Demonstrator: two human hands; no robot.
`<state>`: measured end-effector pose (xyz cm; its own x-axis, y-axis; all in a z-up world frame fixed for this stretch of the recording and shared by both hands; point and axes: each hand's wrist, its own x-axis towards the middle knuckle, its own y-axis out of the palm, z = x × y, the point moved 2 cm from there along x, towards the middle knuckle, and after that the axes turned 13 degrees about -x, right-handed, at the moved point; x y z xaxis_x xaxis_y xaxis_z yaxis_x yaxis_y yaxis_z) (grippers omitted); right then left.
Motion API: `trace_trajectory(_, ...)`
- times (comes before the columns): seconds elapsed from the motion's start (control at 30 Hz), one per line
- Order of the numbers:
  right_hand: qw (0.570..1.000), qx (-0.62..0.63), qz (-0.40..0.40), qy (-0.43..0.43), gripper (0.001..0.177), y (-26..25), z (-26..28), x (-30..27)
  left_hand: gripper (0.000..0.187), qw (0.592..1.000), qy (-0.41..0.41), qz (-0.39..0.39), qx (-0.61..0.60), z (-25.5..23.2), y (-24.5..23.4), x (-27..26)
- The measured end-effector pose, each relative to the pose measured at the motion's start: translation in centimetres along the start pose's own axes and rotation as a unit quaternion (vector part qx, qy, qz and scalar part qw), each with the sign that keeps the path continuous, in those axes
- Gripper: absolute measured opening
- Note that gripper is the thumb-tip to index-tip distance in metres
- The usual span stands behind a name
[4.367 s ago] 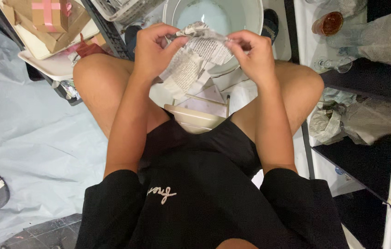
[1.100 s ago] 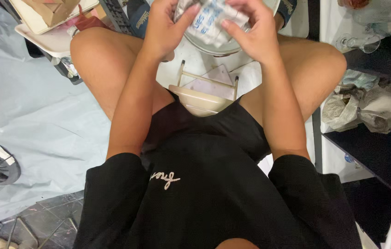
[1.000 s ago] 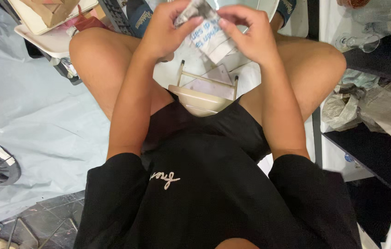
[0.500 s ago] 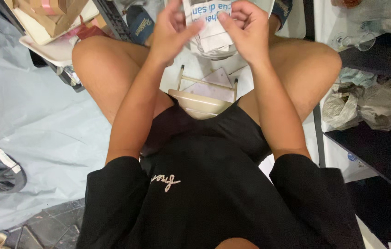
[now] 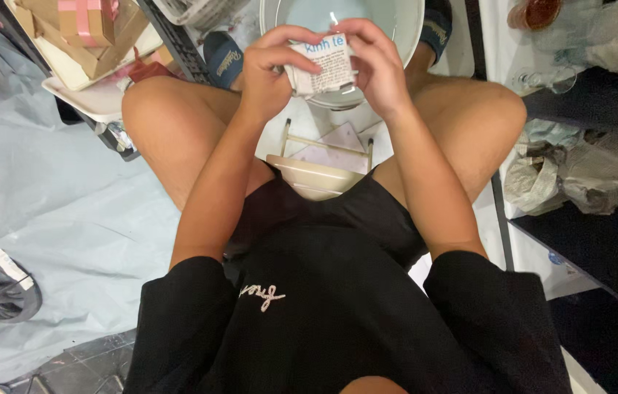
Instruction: The person sits cross-legged and repeatedly wraps small glass items in newspaper, then places the wrapped bundles on a nearby shelf. The person handles each glass individually, folds newspaper around it, and sets the bundle aside.
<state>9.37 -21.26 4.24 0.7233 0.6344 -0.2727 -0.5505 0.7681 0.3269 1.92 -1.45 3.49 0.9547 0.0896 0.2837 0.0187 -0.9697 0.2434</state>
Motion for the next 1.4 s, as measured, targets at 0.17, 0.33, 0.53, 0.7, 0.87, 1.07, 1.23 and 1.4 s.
trace_trajectory(0.17,0.982,-0.186,0.035,0.007,0.030,-0.5,-1.0,-0.2,0.023,0.999,0.027,-0.022,0.022,-1.4,0.3,0.3)
trace_trajectory(0.33,0.979,-0.188,-0.028,-0.070,0.019,-1.2,-2.3,0.3,0.037,0.982,-0.030,-0.069,-0.171,-1.9,0.3,0.5)
trace_trajectory(0.53,0.949,-0.267,-0.081,-0.147,0.022,-1.1,-2.1,-0.1,0.018,0.980,-0.128,-0.090,-0.125,0.8,0.2,0.1)
trace_trajectory(0.7,0.975,-0.203,-0.034,-0.083,0.021,-0.9,-2.0,0.3,0.011,0.979,-0.127,-0.105,-0.118,2.7,-0.5,-0.4)
trace_trajectory(0.87,0.871,-0.473,-0.090,-0.102,0.013,-1.3,-0.1,-0.5,0.012,0.998,-0.043,0.047,0.020,1.2,-0.9,-0.3)
trace_trajectory(1.07,0.921,-0.352,-0.057,-0.158,0.026,-0.6,0.2,-0.8,0.011,0.995,-0.067,-0.034,0.070,0.9,-0.1,-0.2)
trace_trajectory(1.23,0.937,-0.340,-0.059,-0.061,0.017,-1.4,-1.2,-0.3,0.015,0.996,-0.083,-0.023,-0.013,0.6,0.0,-0.1)
trace_trajectory(1.4,0.930,-0.348,-0.044,-0.111,0.011,-1.4,-1.0,-0.4,0.022,0.983,-0.156,-0.030,-0.088,0.7,-0.1,-0.4)
